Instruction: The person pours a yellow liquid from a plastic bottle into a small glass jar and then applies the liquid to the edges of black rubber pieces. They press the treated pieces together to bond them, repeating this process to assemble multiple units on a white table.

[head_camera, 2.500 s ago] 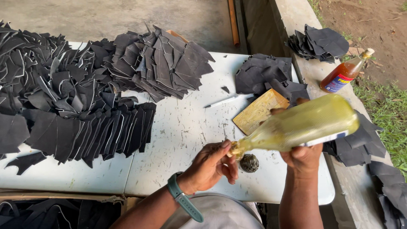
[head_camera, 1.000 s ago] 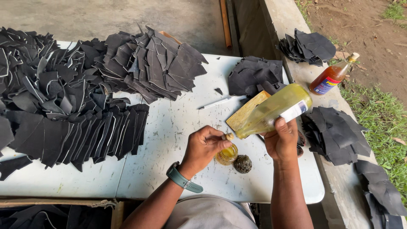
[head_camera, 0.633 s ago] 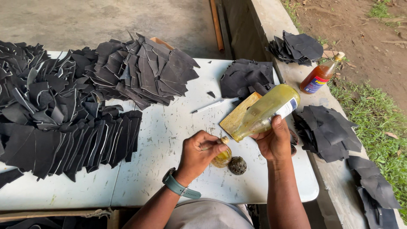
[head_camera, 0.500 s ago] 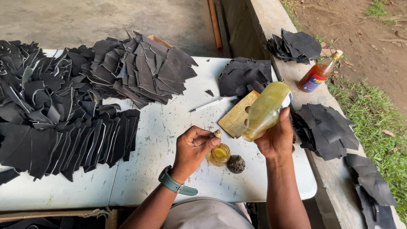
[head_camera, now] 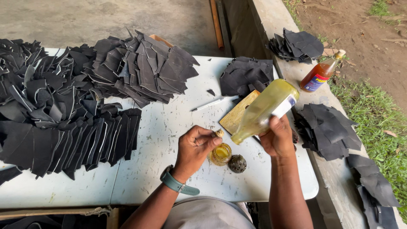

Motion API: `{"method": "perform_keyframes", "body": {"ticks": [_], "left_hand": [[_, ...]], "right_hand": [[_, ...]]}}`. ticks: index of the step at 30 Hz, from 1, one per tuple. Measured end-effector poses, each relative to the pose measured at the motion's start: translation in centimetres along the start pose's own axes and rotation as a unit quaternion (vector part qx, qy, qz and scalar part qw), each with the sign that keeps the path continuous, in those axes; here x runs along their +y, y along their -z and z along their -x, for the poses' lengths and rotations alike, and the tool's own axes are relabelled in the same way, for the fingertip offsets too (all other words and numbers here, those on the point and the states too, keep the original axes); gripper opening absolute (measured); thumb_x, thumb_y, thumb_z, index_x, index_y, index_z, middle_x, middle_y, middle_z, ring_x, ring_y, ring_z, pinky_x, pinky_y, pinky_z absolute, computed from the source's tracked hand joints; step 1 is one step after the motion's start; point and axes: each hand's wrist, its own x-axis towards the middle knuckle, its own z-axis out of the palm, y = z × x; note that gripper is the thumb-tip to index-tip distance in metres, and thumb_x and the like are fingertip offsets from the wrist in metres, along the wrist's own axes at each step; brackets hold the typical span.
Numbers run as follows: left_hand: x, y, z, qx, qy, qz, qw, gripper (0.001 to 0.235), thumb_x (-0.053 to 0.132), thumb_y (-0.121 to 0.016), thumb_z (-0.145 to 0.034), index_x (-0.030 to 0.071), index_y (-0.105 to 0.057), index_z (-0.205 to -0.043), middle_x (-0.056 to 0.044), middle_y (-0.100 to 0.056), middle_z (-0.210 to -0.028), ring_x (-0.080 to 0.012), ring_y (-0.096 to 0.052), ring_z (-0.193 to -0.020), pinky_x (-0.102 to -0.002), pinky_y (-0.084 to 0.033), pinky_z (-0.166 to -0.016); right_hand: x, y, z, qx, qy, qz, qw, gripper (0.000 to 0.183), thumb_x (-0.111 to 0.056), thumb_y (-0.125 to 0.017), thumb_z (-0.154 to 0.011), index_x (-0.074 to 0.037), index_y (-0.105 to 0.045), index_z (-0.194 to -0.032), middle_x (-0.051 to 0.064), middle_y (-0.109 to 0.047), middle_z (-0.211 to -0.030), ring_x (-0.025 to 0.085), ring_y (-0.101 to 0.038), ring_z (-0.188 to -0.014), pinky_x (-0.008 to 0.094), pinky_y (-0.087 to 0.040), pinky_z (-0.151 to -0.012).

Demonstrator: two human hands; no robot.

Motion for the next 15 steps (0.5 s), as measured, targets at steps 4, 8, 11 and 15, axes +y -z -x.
{"method": "perform_keyframes", "body": {"ticks": [4, 8, 11, 15], "left_hand": [[-1.0, 1.2, -0.7, 0.047, -0.006, -0.015, 0.999, 0.025, 0.017, -0.076, -0.094, -0.002, -0.064, -0.105, -0.009, -0.074, -0.098, -0.0120, -0.071, -0.091, -0.028, -0.060, -0.083], [-2.5, 0.9, -0.8, 0.056, 0.014, 0.008, 0.998, 0.028, 0.023, -0.069, -0.100, -0.002, -0.060, -0.110, -0.009, -0.070, -0.103, -0.0153, -0.068, -0.095, -0.032, -0.061, -0.087], [-3.8, 0.0, -1.1, 0.034, -0.001, 0.024, 0.999, 0.029, 0.027, -0.055, -0.108, 0.000, -0.053, -0.117, -0.008, -0.069, -0.109, -0.0169, -0.071, -0.107, -0.032, -0.059, -0.098], [-4.2, -1.0, -1.1, 0.024, 0.031, -0.038, 0.999, 0.031, 0.028, -0.048, -0.108, 0.001, -0.049, -0.124, -0.008, -0.068, -0.104, -0.0170, -0.071, -0.103, -0.032, -0.059, -0.091]], "right_hand": [[-0.1, -0.3, 0.6, -0.075, 0.022, 0.140, 0.987, 0.084, -0.031, -0.088, -0.085, 0.000, -0.045, -0.150, 0.010, -0.063, -0.135, 0.023, -0.062, -0.124, 0.040, -0.052, -0.106], [0.0, -2.0, 1.3, -0.098, -0.026, 0.219, 0.970, 0.089, -0.025, -0.089, -0.079, -0.003, -0.042, -0.151, 0.008, -0.062, -0.134, 0.021, -0.061, -0.124, 0.040, -0.053, -0.103], [0.5, -2.7, 1.7, -0.109, -0.054, 0.249, 0.961, 0.090, -0.024, -0.088, -0.078, -0.003, -0.041, -0.151, 0.008, -0.062, -0.136, 0.021, -0.060, -0.126, 0.039, -0.051, -0.105], [1.1, -2.6, 1.7, -0.113, -0.070, 0.259, 0.957, 0.088, -0.025, -0.088, -0.079, -0.003, -0.041, -0.151, 0.010, -0.063, -0.135, 0.022, -0.060, -0.126, 0.040, -0.051, -0.105]]}}
